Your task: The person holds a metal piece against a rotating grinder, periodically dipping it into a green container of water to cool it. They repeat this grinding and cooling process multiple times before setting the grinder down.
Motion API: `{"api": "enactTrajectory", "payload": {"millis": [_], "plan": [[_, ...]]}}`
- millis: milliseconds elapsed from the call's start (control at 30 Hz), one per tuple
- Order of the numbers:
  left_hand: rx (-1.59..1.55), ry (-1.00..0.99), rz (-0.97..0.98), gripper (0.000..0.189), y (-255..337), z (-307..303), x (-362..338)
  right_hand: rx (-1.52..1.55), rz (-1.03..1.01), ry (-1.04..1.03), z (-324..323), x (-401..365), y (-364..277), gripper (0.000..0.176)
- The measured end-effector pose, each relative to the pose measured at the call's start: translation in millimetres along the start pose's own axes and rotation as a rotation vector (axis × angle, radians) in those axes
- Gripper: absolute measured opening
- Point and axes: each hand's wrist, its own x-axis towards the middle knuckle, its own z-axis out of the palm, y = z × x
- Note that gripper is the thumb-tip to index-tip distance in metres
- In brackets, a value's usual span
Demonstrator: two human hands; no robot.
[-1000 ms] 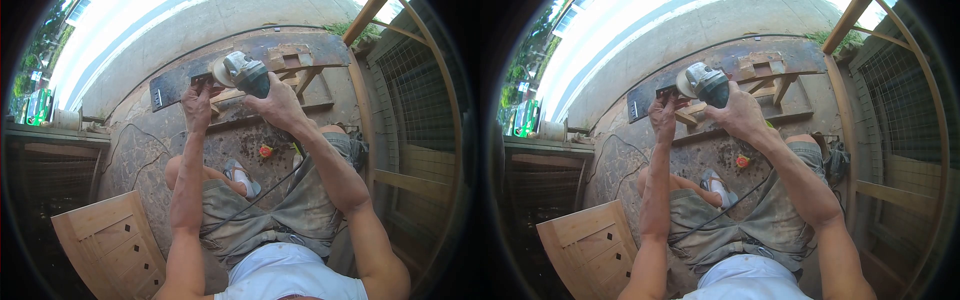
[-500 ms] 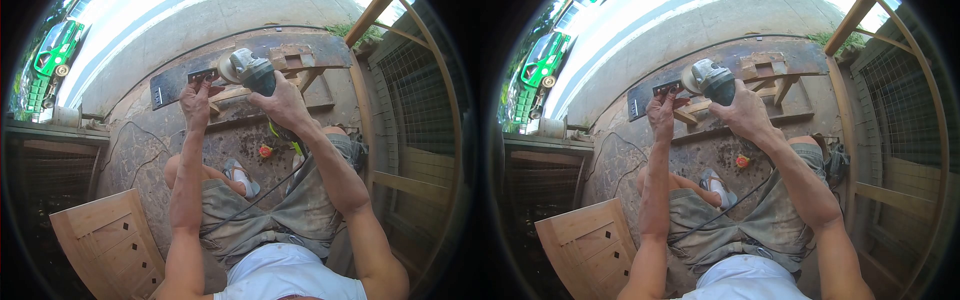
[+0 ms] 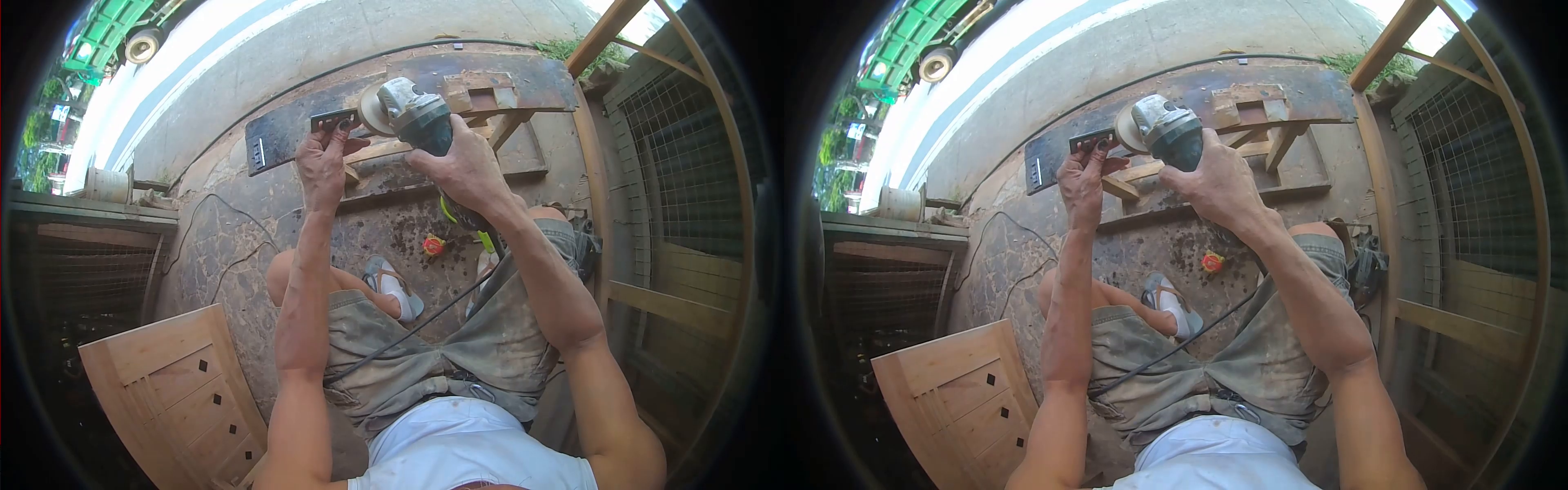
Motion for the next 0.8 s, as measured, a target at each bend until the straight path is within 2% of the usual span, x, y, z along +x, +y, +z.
{"api": "enactTrajectory", "payload": {"millis": [200, 300, 400, 800], "plan": [[0.001, -0.012, 0.007, 0.027, -1.2, 1.6, -0.5, -0.01, 0.005, -0.004, -0.3, 0.2, -1.4, 0.075], [0.015, -0.015, -0.002, 0.027, 1.3, 2.8, -2.4, 0.005, -0.048, 0.03, 3.4, 0.3, 2.0, 0.069], [0.022, -0.019, -0.015, 0.028, 0.0, 2.7, -2.7, 0.006, 0.006, -0.024, 0.6, 0.4, -1.6, 0.074], [0.07, -0.016, 0.028, 0.026, -5.3, 7.5, -1.6, 0.002, -0.006, -0.014, 2.1, -0.6, -2.0, 0.071]]}}
